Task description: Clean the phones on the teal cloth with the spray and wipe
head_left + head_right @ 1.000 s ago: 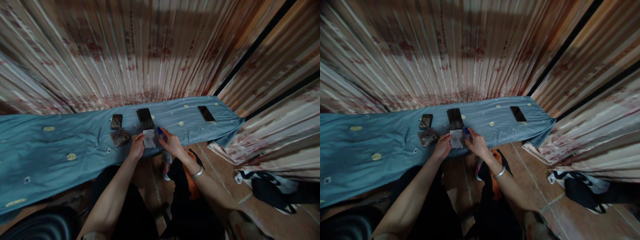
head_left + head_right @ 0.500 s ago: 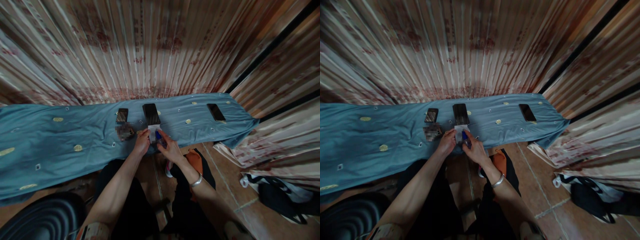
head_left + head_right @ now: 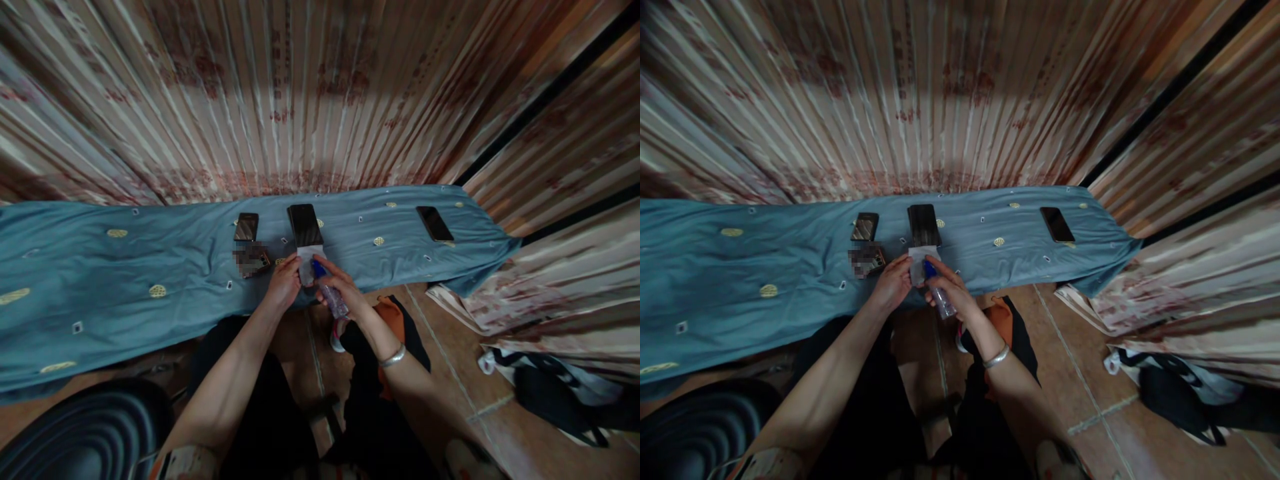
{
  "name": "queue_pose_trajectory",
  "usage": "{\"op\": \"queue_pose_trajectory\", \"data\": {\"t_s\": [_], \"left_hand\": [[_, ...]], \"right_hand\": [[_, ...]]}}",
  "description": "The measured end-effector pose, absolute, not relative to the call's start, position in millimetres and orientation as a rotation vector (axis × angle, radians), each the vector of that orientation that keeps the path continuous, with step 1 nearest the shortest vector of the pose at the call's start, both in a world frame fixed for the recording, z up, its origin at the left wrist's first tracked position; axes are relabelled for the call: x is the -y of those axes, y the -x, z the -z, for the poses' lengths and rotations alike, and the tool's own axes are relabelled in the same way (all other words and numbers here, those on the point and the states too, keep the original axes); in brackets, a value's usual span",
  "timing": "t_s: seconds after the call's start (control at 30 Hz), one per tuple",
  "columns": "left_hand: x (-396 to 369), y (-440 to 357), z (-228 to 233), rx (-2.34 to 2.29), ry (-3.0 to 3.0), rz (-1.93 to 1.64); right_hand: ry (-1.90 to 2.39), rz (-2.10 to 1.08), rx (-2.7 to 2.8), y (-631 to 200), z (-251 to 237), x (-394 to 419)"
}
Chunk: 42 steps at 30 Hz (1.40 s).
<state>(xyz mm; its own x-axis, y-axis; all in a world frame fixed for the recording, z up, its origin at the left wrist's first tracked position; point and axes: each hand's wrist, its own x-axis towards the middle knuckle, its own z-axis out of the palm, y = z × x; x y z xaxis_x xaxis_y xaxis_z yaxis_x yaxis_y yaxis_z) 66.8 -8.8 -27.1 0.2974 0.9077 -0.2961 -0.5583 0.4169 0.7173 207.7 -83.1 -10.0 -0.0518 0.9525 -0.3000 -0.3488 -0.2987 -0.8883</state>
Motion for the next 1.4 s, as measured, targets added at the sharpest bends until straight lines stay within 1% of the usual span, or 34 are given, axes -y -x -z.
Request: {"op": "queue_pose_trajectory", "data": {"t_s": [0.1, 0.17, 0.3, 0.37, 0.5, 0.77, 0.87, 0.97, 1.13, 1.4], "left_hand": [[9, -66, 29, -0.753, -0.552, -1.036], [9, -67, 31, -0.746, -0.554, -1.029], [10, -68, 34, -0.786, -0.55, -1.043], [11, -69, 35, -0.806, -0.545, -1.05], [11, -70, 34, -0.816, -0.524, -1.062], [10, -69, 38, -0.811, -0.535, -1.055], [8, -65, 40, -0.83, -0.512, -1.096], [7, -60, 39, -0.844, -0.496, -1.133], [12, -53, 35, -0.883, -0.512, -1.118], [14, -40, 35, -0.897, -0.492, -1.094]], "right_hand": [[1.153, -1.564, 0.812, -207, 11, 83], [1.227, -1.452, 0.973, -206, 15, 83], [1.503, -0.93, 1.466, -201, 20, 86], [1.572, -0.772, 1.595, -199, 21, 87], [1.596, -0.71, 1.644, -199, 22, 87], [1.59, -0.703, 1.675, -202, 24, 87], [1.598, -0.633, 1.689, -211, 25, 87], [1.707, -0.487, 1.693, -225, 30, 83], [2.049, -0.312, 1.66, -243, 40, 67], [2.069, -0.202, 1.692, -244, 52, 52]]}}
